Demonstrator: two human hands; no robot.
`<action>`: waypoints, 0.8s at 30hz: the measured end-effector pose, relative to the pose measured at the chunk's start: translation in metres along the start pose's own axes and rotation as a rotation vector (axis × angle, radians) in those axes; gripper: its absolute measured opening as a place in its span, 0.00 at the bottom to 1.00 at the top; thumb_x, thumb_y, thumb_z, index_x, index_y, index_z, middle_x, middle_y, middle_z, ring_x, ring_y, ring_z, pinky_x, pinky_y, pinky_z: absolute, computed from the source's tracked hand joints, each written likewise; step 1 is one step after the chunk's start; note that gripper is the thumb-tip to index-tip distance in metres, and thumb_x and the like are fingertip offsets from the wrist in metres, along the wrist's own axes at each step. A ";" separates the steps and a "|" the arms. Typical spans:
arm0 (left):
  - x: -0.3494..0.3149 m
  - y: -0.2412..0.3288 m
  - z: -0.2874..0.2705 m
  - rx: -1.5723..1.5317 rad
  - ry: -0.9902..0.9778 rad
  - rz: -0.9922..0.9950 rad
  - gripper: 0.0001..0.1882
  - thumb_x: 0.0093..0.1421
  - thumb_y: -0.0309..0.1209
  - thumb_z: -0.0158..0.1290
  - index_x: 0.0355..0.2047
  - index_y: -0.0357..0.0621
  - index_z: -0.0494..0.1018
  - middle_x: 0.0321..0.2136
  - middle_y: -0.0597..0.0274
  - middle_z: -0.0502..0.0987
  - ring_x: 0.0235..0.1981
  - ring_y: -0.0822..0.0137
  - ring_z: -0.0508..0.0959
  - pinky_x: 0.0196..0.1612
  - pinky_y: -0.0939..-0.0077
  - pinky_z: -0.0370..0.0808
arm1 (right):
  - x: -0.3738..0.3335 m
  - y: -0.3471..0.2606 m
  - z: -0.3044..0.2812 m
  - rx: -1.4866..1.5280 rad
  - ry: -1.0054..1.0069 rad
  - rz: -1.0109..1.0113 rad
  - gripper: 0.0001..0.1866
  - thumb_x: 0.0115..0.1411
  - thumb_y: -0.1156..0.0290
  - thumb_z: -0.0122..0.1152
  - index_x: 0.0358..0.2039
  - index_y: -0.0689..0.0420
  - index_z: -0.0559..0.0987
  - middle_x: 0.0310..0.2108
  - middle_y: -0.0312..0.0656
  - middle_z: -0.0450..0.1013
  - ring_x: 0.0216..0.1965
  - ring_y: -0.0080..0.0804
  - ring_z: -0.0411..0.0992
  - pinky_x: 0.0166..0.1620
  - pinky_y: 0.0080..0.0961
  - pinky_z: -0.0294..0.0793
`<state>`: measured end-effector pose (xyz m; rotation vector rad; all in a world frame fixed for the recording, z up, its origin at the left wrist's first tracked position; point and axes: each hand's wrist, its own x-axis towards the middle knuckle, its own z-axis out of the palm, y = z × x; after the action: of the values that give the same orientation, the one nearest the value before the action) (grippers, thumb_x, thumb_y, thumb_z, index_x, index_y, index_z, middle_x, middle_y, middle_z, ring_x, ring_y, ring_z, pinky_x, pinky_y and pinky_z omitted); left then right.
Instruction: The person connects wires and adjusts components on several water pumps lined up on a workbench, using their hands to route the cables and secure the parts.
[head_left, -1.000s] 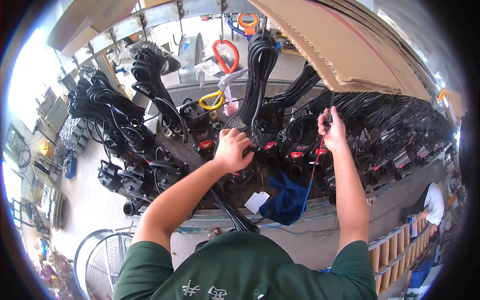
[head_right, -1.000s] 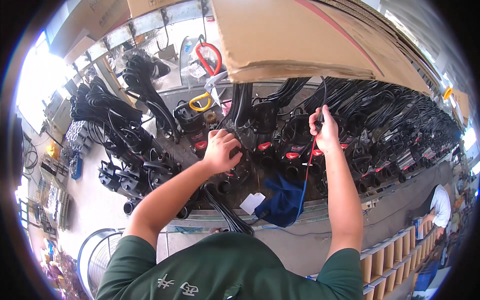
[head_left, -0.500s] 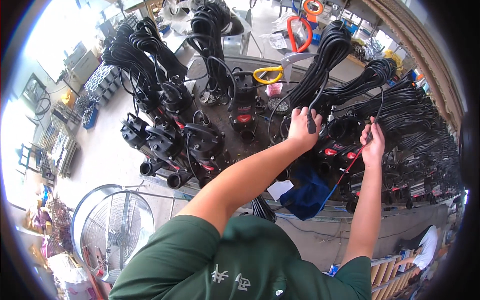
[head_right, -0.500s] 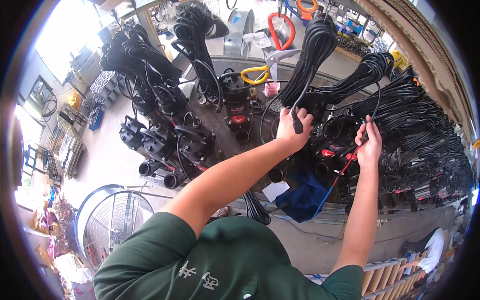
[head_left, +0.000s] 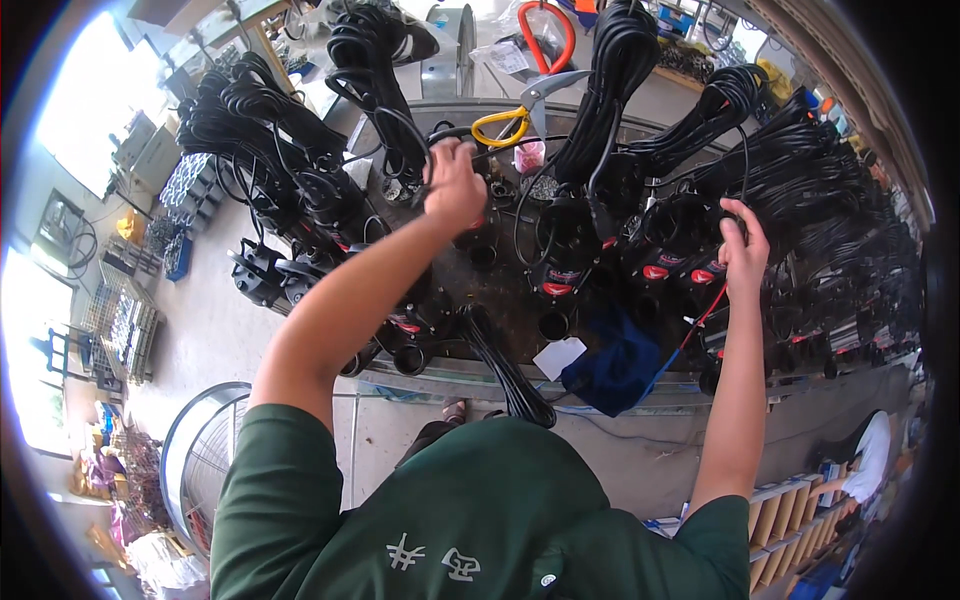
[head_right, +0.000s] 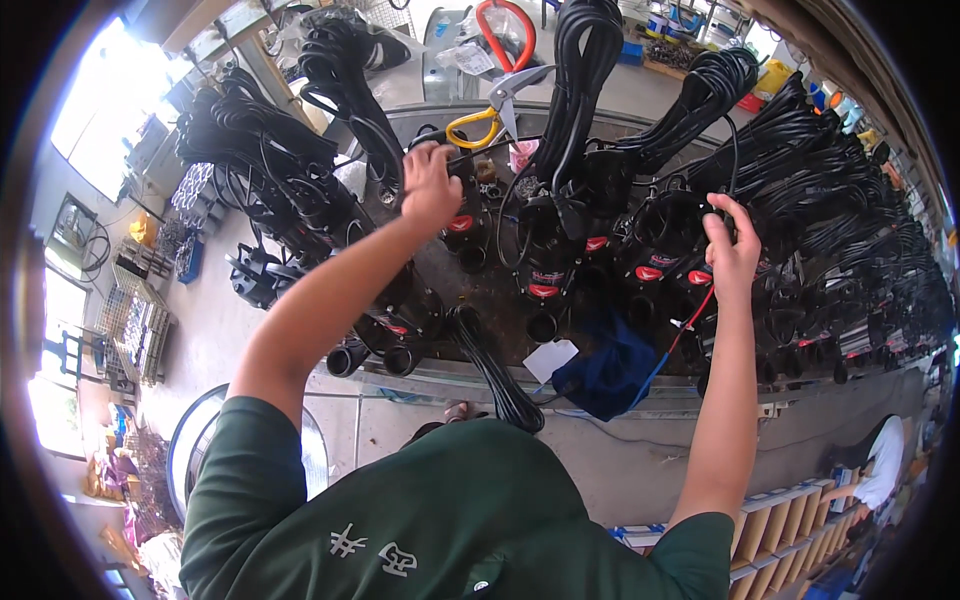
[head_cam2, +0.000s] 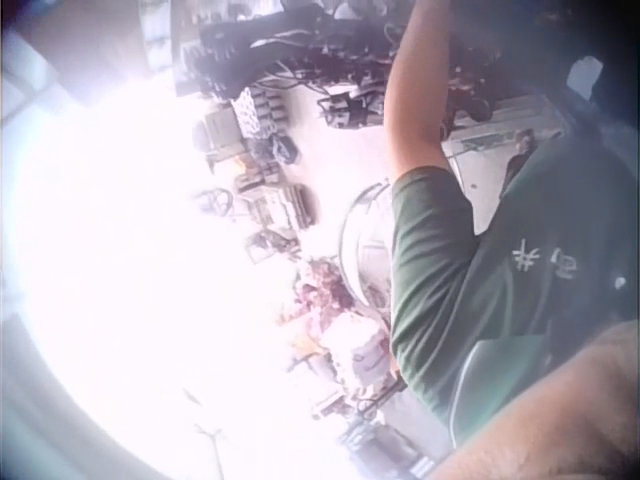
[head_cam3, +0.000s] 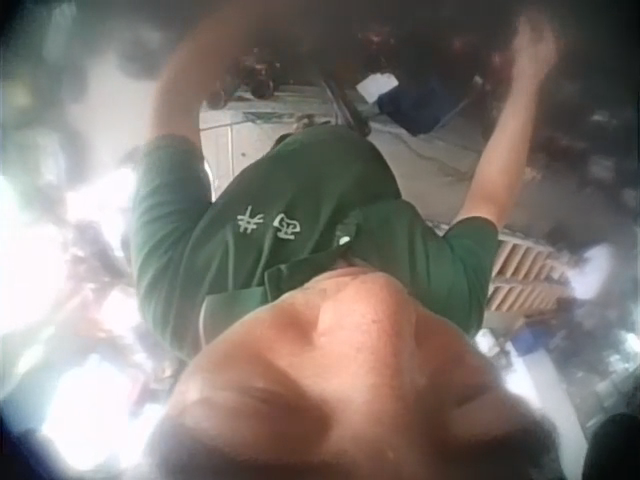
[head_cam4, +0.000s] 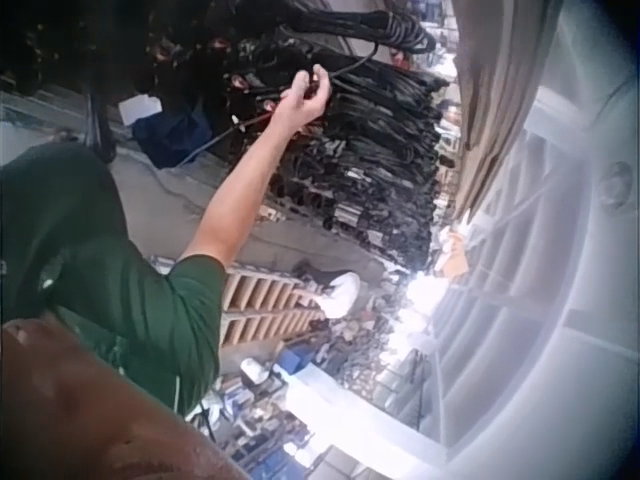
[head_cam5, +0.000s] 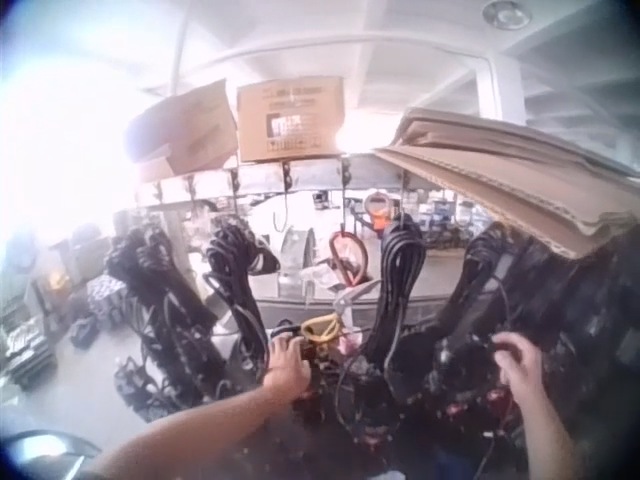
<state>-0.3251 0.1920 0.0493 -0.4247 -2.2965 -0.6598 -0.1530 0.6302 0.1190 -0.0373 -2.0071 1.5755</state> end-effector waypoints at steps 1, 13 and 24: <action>0.012 -0.009 -0.001 0.104 -0.036 -0.026 0.25 0.55 0.26 0.54 0.56 0.45 0.72 0.60 0.45 0.67 0.64 0.43 0.64 0.65 0.51 0.66 | -0.002 -0.012 0.011 -0.176 0.013 -0.025 0.14 0.67 0.70 0.65 0.50 0.59 0.82 0.38 0.32 0.79 0.21 0.10 0.61 0.23 0.14 0.59; 0.103 -0.070 0.044 -0.263 -0.431 -0.244 0.20 0.62 0.39 0.47 0.48 0.57 0.84 0.47 0.55 0.84 0.52 0.53 0.81 0.58 0.64 0.73 | 0.001 -0.003 0.010 -0.357 0.122 -0.019 0.20 0.66 0.59 0.69 0.27 0.63 0.77 0.19 0.30 0.64 0.25 0.15 0.57 0.30 0.21 0.61; 0.102 -0.078 0.017 -0.285 -0.752 0.045 0.19 0.61 0.39 0.62 0.45 0.37 0.81 0.33 0.56 0.83 0.36 0.66 0.81 0.43 0.68 0.76 | -0.033 -0.014 0.046 -0.115 0.099 0.222 0.12 0.72 0.58 0.59 0.37 0.54 0.78 0.25 0.28 0.66 0.19 0.12 0.60 0.22 0.16 0.61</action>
<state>-0.4422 0.1497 0.0844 -0.9922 -2.8779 -0.9222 -0.1424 0.5732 0.1111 -0.3874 -2.0696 1.5545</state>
